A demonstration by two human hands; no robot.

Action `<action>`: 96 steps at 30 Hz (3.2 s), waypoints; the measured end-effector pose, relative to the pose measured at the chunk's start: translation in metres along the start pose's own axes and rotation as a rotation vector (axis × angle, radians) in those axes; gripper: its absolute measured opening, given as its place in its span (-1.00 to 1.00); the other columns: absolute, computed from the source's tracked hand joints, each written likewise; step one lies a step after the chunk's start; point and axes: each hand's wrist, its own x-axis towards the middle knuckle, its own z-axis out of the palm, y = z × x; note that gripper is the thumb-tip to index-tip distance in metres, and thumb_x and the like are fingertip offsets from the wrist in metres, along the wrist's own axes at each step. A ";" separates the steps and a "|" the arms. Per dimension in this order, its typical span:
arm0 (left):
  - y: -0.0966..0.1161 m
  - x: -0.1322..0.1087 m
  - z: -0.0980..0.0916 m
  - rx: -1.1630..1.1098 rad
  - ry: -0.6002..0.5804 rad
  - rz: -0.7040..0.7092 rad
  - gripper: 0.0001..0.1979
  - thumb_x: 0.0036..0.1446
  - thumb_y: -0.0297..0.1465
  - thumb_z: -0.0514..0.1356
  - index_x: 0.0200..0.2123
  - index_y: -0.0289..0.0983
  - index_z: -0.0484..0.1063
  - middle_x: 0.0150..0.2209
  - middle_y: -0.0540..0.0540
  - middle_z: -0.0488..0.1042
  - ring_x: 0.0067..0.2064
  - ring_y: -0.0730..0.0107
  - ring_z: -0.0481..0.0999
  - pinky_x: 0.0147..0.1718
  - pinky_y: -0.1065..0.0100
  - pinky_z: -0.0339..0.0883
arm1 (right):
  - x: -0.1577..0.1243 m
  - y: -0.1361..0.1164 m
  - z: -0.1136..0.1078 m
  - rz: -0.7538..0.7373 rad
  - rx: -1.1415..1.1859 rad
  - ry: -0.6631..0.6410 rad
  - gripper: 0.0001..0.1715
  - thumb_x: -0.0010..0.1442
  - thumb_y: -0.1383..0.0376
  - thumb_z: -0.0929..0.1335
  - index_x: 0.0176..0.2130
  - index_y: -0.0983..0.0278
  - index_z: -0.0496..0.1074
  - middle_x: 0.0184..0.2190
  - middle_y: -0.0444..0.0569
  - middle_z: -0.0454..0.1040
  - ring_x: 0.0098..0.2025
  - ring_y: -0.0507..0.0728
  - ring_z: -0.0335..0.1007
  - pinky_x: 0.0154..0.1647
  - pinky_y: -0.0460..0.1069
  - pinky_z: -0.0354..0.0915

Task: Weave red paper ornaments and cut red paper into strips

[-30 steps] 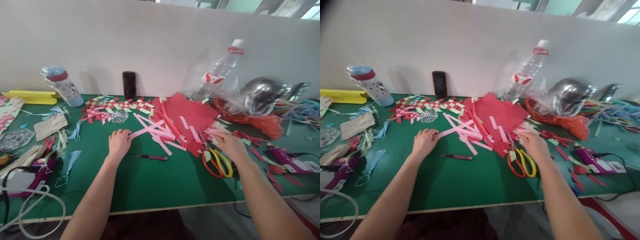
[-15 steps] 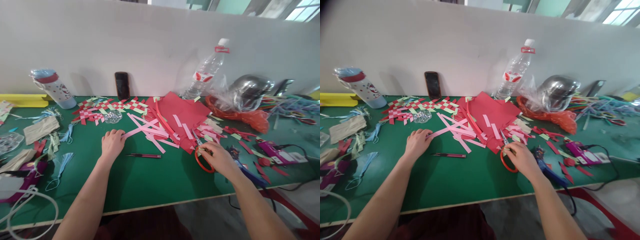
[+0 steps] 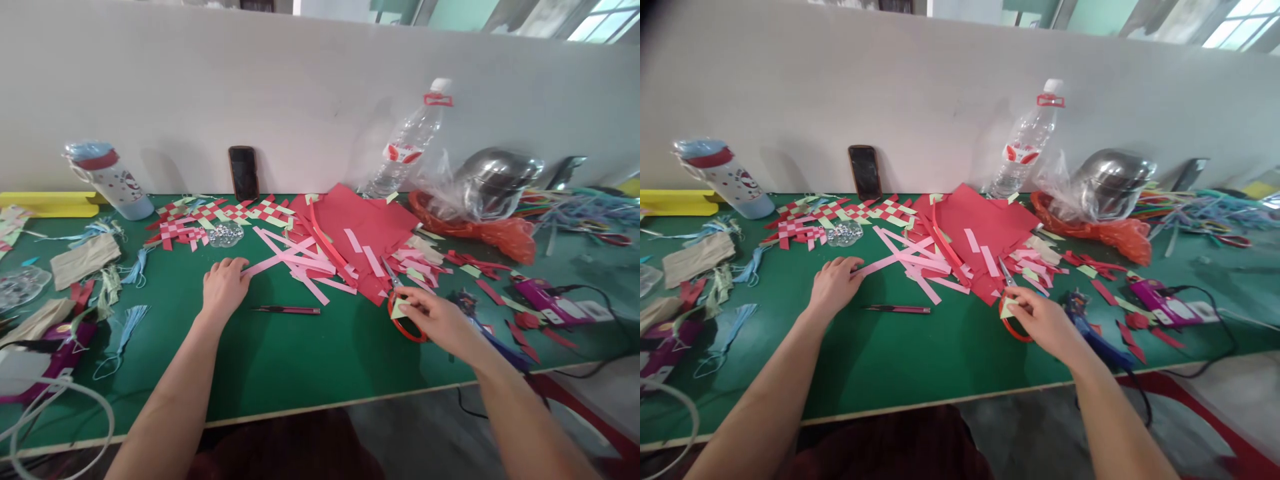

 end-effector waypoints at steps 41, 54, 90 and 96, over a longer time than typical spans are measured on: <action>0.062 -0.031 -0.015 -0.392 0.267 0.458 -0.78 0.26 -0.44 0.05 -0.13 -0.20 0.46 -0.12 -0.14 0.47 -0.03 0.18 0.43 0.02 0.12 0.31 | -0.011 0.011 0.015 0.135 -0.490 0.149 -0.43 0.17 0.06 0.31 0.09 0.30 0.33 -0.32 0.13 0.57 -0.41 0.26 0.52 -0.47 0.02 0.25; 0.181 -0.072 0.010 -1.398 -0.650 0.330 -0.51 0.27 -0.06 0.06 0.07 -0.30 0.33 -0.07 -0.19 0.49 -0.07 0.21 0.49 -0.05 0.20 0.37 | -0.025 -0.057 0.033 0.009 0.174 0.516 -0.35 0.12 -0.03 0.37 0.10 0.23 0.27 -0.22 0.07 0.56 -0.34 0.18 0.52 -0.34 0.03 0.42; 0.136 -0.063 0.026 -1.456 -0.610 0.020 -0.56 0.25 -0.05 0.08 0.02 -0.25 0.30 -0.20 -0.09 0.35 -0.22 0.30 0.48 -0.28 0.21 0.56 | 0.048 -0.104 0.066 -0.241 0.408 0.485 -0.78 0.21 0.12 0.37 -0.33 0.17 0.55 -0.27 -0.05 0.59 -0.24 0.16 0.48 -0.18 0.07 0.42; 0.141 -0.064 0.026 -1.578 -0.644 -0.065 -0.51 0.16 0.00 0.17 -0.10 -0.30 0.30 -0.23 -0.07 0.33 -0.23 0.37 0.45 -0.27 0.22 0.57 | 0.053 -0.107 0.065 -0.466 0.158 0.602 -0.80 0.29 0.24 0.30 -0.37 0.19 0.44 -0.30 -0.01 0.55 -0.16 0.18 0.36 -0.05 0.12 0.32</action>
